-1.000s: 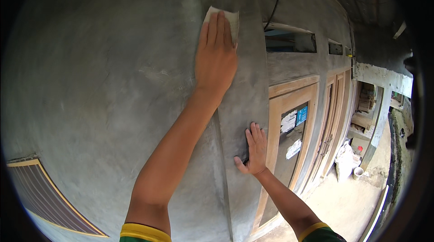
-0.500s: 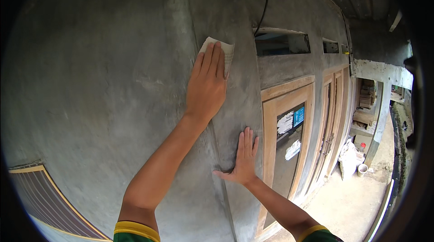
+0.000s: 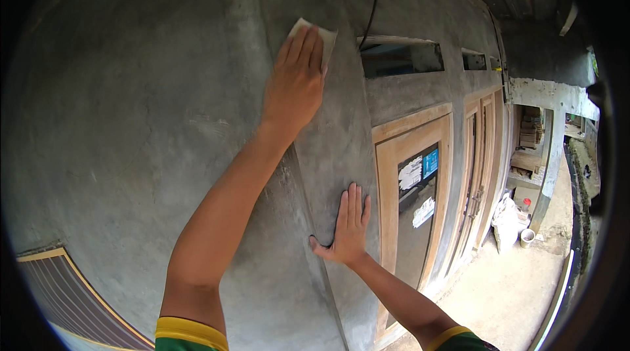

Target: The person smooths a freshly plastered wall using a sanding block held in the right hand while the left hand supports the arm. The person moves the block up and down along the wall surface, focusing on the area near a wooden door frame.

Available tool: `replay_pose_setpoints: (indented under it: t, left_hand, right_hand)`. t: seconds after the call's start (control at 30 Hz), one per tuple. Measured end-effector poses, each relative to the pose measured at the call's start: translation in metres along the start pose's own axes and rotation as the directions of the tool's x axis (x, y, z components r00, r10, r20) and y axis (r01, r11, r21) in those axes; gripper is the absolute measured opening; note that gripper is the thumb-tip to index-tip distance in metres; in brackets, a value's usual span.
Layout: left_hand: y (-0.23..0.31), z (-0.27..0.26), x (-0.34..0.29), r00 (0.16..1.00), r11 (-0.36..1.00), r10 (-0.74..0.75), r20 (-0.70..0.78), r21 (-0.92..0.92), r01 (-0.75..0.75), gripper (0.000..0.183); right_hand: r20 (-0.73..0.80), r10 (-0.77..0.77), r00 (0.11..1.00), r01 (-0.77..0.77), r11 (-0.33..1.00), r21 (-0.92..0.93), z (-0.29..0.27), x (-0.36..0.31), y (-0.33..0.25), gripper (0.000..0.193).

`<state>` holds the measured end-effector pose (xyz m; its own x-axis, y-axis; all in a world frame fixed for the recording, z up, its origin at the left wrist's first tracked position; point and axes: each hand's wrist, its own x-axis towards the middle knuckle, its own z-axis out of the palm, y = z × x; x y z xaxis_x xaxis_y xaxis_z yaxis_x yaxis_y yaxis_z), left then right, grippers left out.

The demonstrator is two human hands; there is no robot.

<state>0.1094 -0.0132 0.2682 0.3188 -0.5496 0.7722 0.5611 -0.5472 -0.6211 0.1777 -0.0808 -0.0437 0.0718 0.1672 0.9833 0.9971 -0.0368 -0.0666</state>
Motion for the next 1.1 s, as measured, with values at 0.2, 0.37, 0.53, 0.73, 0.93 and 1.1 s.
replay_pose_setpoints:
  t: [0.2,0.37,0.53,0.73,0.93,1.1]
  left_hand:
    - [0.004,-0.005,0.005,0.999,0.995,-0.026,0.041,0.1,0.022,0.044]
    - [-0.005,-0.007,0.003,0.999,0.998,0.03,0.023,0.054,-0.031,0.043]
    - [-0.003,-0.01,0.0,0.996,0.994,-0.072,-0.044,0.081,0.076,0.043]
    - [0.017,-0.024,-0.032,0.979,0.983,-0.179,0.094,-0.026,0.182,0.041]
    - [0.006,-0.006,-0.011,0.951,0.945,-0.245,-0.189,0.173,0.278,0.042]
    - [0.032,-0.026,-0.037,0.939,0.911,-0.34,-0.054,-0.267,0.314,0.042]
  right_hand:
    - [0.006,-0.007,1.0,0.007,1.0,0.0,-0.001,0.001,0.0,0.124]
    - [-0.011,-0.003,1.0,0.003,1.0,0.002,-0.001,0.001,-0.001,0.124]
    - [0.013,-0.01,1.0,0.009,1.0,0.014,0.001,-0.001,0.001,0.126]
    - [0.0,-0.012,1.0,0.012,1.0,0.013,0.003,0.0,0.003,0.126]
    - [-0.019,-0.027,0.999,0.026,1.0,-0.003,0.004,-0.001,0.002,0.124]
    - [-0.036,-0.03,0.999,0.03,1.0,0.0,0.003,-0.001,0.001,0.125]
